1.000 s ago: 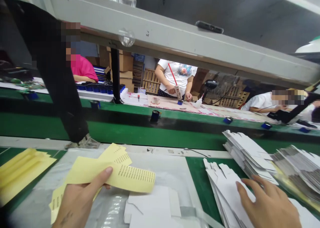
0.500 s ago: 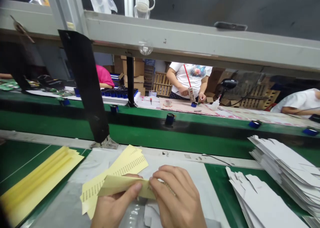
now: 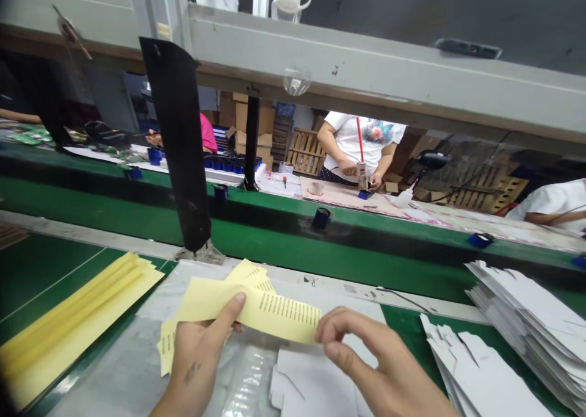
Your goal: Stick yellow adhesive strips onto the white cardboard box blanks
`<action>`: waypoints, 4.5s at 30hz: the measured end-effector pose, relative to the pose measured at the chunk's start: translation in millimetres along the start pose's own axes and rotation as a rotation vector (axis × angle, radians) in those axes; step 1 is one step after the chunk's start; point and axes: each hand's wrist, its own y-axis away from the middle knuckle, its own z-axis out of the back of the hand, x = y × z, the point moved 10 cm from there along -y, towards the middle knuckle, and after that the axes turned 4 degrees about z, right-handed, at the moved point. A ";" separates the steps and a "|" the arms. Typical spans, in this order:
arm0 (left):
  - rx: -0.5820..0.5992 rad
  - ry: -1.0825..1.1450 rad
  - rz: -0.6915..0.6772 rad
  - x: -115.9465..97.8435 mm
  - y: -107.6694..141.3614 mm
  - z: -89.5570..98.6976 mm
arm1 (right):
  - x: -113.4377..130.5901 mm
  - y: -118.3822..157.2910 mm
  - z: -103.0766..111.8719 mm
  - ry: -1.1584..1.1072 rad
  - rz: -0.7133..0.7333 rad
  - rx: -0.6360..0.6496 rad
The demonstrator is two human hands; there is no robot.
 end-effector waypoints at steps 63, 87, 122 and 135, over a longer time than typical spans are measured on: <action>-0.105 0.193 0.056 2.8 -18.5 13.8 | -72.6 -34.0 -75.1 -0.238 -0.251 0.336; 0.035 0.207 0.164 14.4 -13.7 3.7 | -120.2 84.0 168.1 0.423 -0.574 -0.378; 0.155 0.021 -0.069 4.4 19.5 -28.6 | 70.1 11.7 -39.8 0.639 0.645 -0.473; 0.102 -0.033 -0.113 0.9 9.8 -16.2 | 52.1 13.3 -18.4 0.234 0.382 -0.308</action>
